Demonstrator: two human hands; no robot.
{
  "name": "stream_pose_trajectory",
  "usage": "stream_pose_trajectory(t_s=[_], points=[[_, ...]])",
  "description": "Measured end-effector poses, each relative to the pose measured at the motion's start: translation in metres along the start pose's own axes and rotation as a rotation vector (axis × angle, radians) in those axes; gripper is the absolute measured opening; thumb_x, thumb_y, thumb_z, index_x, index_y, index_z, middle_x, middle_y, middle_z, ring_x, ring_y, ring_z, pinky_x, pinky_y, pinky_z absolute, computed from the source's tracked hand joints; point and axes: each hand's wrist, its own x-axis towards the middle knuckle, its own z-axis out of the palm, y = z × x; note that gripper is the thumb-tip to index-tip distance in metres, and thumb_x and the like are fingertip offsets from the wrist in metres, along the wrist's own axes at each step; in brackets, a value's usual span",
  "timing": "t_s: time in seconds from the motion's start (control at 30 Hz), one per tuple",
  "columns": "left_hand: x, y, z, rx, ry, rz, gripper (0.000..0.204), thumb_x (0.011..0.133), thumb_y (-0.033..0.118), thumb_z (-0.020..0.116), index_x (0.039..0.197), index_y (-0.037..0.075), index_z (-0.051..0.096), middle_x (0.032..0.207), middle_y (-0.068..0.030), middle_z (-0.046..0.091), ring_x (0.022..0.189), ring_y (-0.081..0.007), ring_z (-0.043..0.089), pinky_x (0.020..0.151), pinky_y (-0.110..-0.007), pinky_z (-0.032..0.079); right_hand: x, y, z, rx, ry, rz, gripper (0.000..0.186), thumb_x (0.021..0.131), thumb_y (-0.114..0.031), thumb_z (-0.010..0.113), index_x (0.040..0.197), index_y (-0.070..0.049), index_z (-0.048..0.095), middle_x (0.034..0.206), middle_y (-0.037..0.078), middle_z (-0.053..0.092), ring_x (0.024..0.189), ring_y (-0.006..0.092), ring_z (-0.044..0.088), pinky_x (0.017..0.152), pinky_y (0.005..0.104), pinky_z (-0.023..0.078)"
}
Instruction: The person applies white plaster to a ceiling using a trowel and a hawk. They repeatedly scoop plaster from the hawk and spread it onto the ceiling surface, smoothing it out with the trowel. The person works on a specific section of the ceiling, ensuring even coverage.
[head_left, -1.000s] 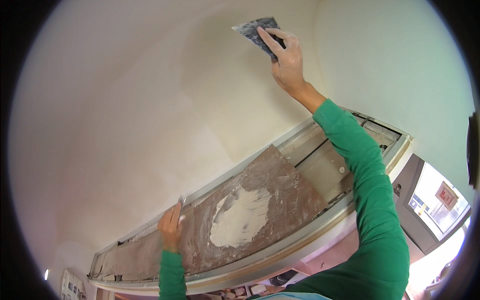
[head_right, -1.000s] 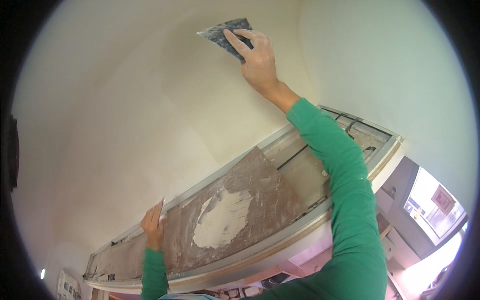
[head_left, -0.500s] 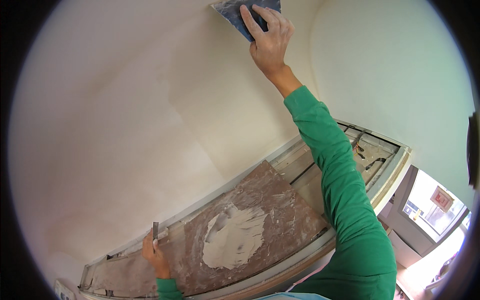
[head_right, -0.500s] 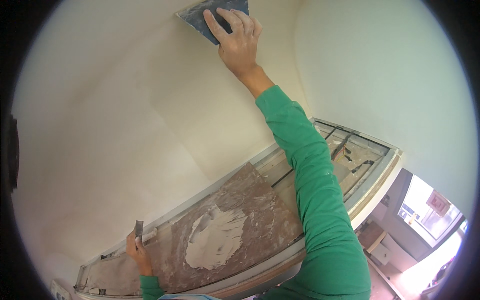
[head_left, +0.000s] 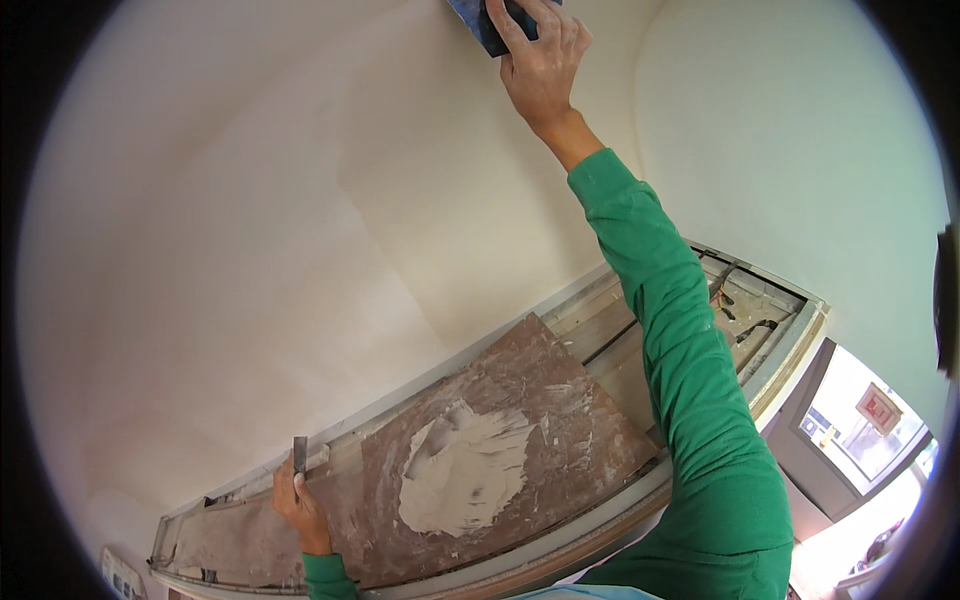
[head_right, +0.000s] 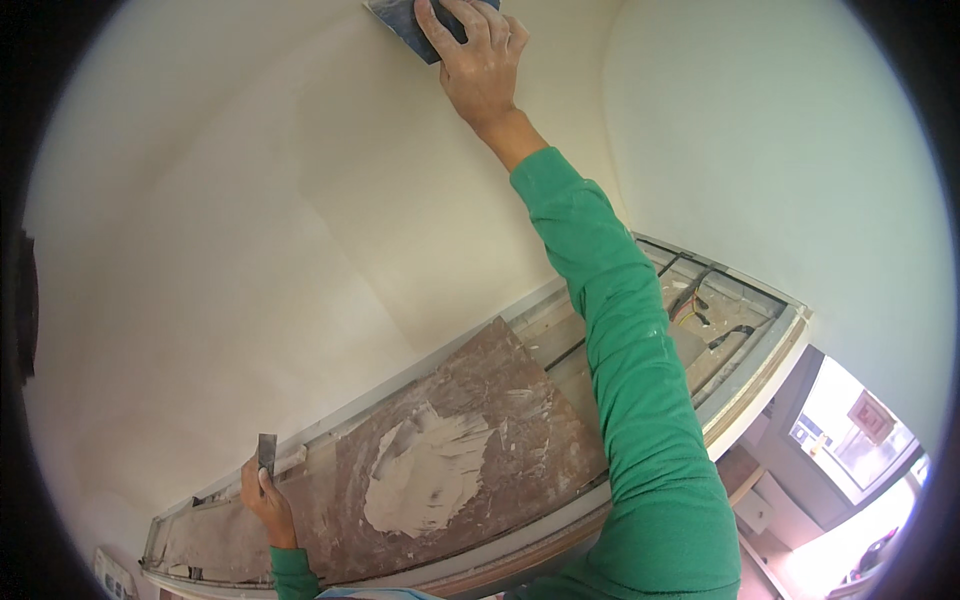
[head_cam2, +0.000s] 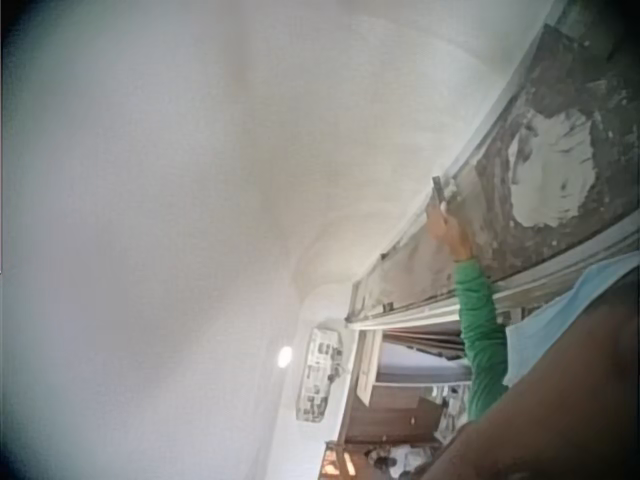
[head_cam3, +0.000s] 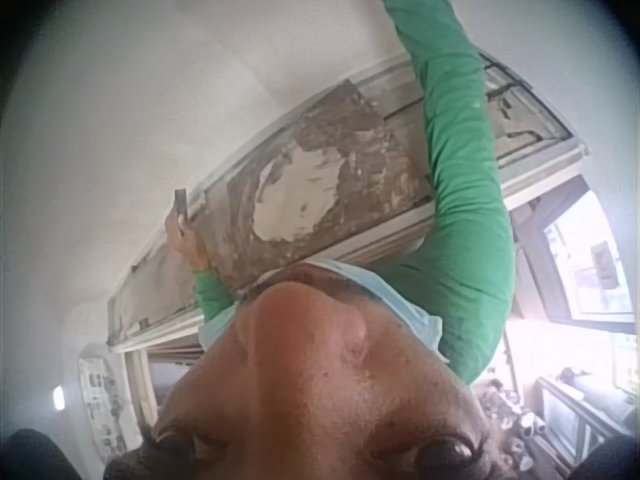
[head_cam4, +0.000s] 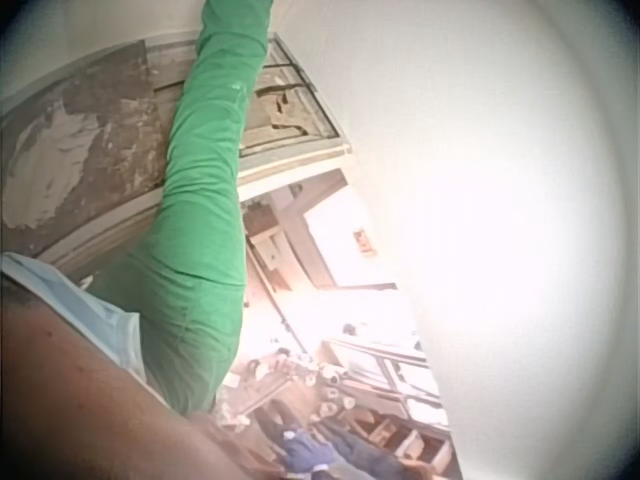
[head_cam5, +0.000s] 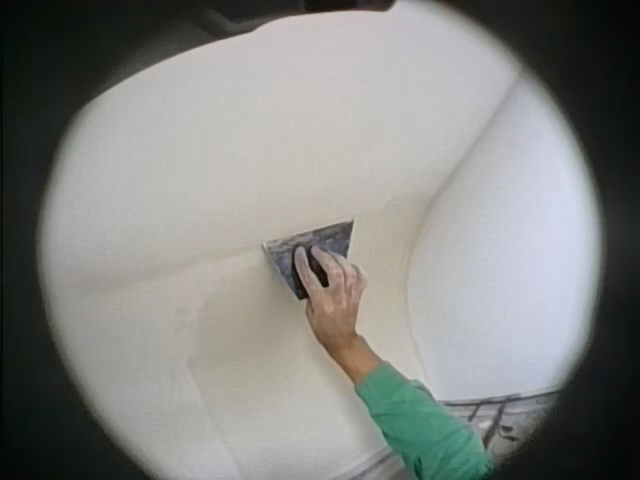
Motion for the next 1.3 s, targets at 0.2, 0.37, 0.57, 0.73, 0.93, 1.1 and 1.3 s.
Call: stream_pose_trajectory(t_s=[0.2,0.37,0.57,0.73,0.93,1.1,1.3], points=[[-0.001,-0.005,-0.001,-0.002,-0.024,-0.002,0.033,0.099,0.016,0.041,0.110,-0.007,0.062,0.096,-0.0194,0.064,0.081,-0.0315,0.061,0.071,-0.038,0.048,-0.038,0.005,0.023,-0.030,-0.048,-0.008,0.064,0.069,0.005,0.059,0.128,-0.021,0.058,0.121,0.003,0.051,0.113,0.0236,0.046,0.090,0.0443,0.034],[0.000,-0.004,0.000,-0.005,-0.026,0.000,0.032,0.098,0.015,0.042,0.110,-0.007,0.063,0.096,-0.0193,0.064,0.081,-0.0312,0.061,0.071,-0.038,0.048,-0.069,0.003,0.027,-0.045,-0.163,0.012,0.066,0.068,0.004,0.063,0.127,-0.024,0.057,0.120,-0.001,0.050,0.112,0.0207,0.047,0.086,0.0434,0.035],[-0.003,-0.004,-0.004,-0.001,-0.021,-0.019,0.030,0.097,0.012,0.043,0.109,-0.006,0.063,0.095,-0.0190,0.064,0.081,-0.0306,0.061,0.072,-0.037,0.048,-0.099,-0.006,0.022,0.010,-0.282,0.053,0.078,0.066,0.005,0.066,0.136,-0.024,0.051,0.126,0.003,0.049,0.114,0.0246,0.046,0.091,0.0440,0.035],[-0.002,-0.002,-0.004,-0.012,-0.027,-0.013,0.029,0.097,0.011,0.043,0.109,-0.007,0.063,0.093,-0.0182,0.063,0.079,-0.0297,0.060,0.070,-0.036,0.047,-0.130,-0.014,0.013,0.033,-0.417,0.069,0.077,0.067,0.002,0.068,0.138,-0.022,0.049,0.127,0.005,0.049,0.115,0.0260,0.046,0.092,0.0445,0.035],[-0.004,-0.003,-0.003,-0.053,-0.011,-0.017,0.030,0.097,0.012,0.043,0.110,-0.006,0.063,0.091,-0.0173,0.063,0.078,-0.0288,0.059,0.069,-0.036,0.046,-0.152,-0.021,-0.014,0.026,-0.627,0.077,0.076,0.068,-0.001,0.070,0.138,-0.019,0.047,0.126,0.006,0.049,0.115,0.0265,0.046,0.092,0.0453,0.035],[-0.012,-0.013,0.006,-0.189,-0.044,-0.413,0.035,0.100,0.023,0.042,0.102,-0.004,0.064,0.093,-0.0117,0.065,0.081,-0.0244,0.060,0.076,-0.033,0.046,-0.146,-0.025,-0.060,0.166,-0.696,0.097,0.058,0.072,0.003,0.059,0.127,-0.013,0.057,0.116,0.007,0.055,0.109,0.0259,0.050,0.089,0.0439,0.037],[0.034,0.052,0.040,-1.536,-0.089,-1.106,0.045,0.098,0.046,0.047,0.119,0.007,0.055,0.115,-0.0051,0.062,0.104,-0.0196,0.060,0.093,-0.033,0.047,-0.066,-0.087,-0.119,0.714,-0.673,0.054,0.058,0.070,0.006,0.056,0.124,-0.013,0.061,0.115,0.010,0.060,0.106,0.0284,0.054,0.090,0.0422,0.041]])
